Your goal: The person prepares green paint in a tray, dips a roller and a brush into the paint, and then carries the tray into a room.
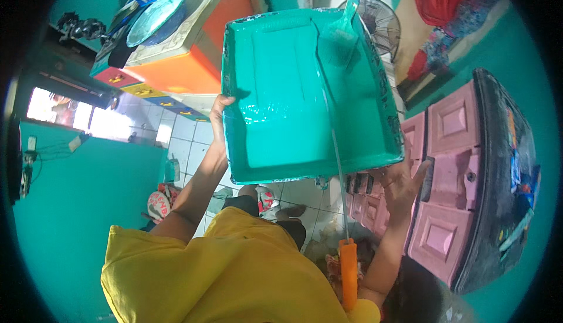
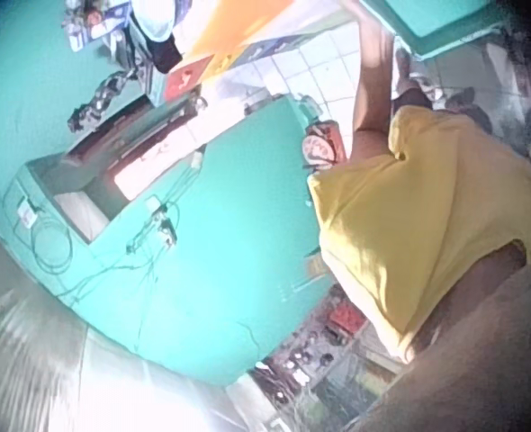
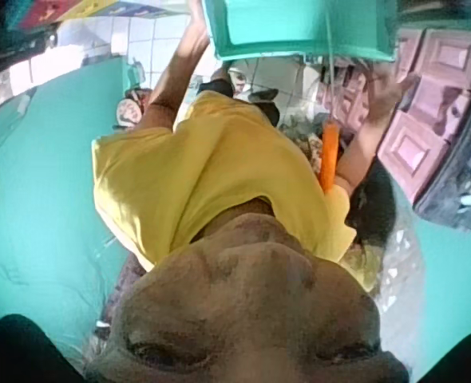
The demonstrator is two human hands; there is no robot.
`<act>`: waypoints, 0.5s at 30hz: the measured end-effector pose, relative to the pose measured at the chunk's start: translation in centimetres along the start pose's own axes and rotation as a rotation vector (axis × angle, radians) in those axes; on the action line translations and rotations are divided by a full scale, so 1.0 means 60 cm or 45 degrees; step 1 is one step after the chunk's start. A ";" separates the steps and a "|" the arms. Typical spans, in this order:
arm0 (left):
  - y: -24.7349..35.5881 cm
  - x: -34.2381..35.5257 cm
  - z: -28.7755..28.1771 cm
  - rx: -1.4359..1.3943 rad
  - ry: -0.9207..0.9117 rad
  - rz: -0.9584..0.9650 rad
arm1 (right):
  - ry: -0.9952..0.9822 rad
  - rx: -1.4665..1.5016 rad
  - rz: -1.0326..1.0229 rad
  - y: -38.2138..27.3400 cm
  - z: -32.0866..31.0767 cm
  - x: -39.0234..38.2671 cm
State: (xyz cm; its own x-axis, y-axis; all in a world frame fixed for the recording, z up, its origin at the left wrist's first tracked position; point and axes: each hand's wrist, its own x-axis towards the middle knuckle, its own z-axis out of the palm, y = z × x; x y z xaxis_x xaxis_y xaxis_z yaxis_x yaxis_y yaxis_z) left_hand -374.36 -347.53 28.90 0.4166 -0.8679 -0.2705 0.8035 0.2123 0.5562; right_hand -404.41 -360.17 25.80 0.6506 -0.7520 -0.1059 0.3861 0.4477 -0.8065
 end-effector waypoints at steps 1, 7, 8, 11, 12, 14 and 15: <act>0.002 -0.002 0.003 -0.008 -0.002 -0.041 | 0.028 -0.040 -0.037 -0.015 0.043 -0.006; 0.020 0.066 -0.041 0.049 -0.204 -0.434 | 0.645 -0.239 0.009 0.021 0.065 -0.023; 0.026 0.084 -0.050 0.024 -0.239 -0.440 | 0.690 -0.266 -0.002 0.024 0.089 -0.020; 0.066 0.120 -0.028 0.146 -0.403 -0.430 | 0.819 -0.316 -0.110 0.038 0.110 -0.019; 0.085 0.136 -0.019 0.225 -0.463 -0.400 | 0.891 -0.295 -0.171 0.047 0.130 -0.009; 0.114 0.175 -0.012 0.418 -0.530 -0.327 | 1.020 -0.248 -0.262 0.061 0.158 0.008; 0.129 0.189 -0.010 0.515 -0.562 -0.290 | 1.027 -0.232 -0.272 0.067 0.161 0.008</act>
State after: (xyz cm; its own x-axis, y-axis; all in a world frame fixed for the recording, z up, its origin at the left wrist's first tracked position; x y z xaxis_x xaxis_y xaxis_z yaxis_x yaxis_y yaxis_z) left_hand -363.15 -355.42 29.67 -0.0293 -0.9928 -0.1161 0.5916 -0.1109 0.7986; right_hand -396.22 -354.06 28.10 -0.1157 -0.9568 -0.2668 0.2914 0.2241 -0.9300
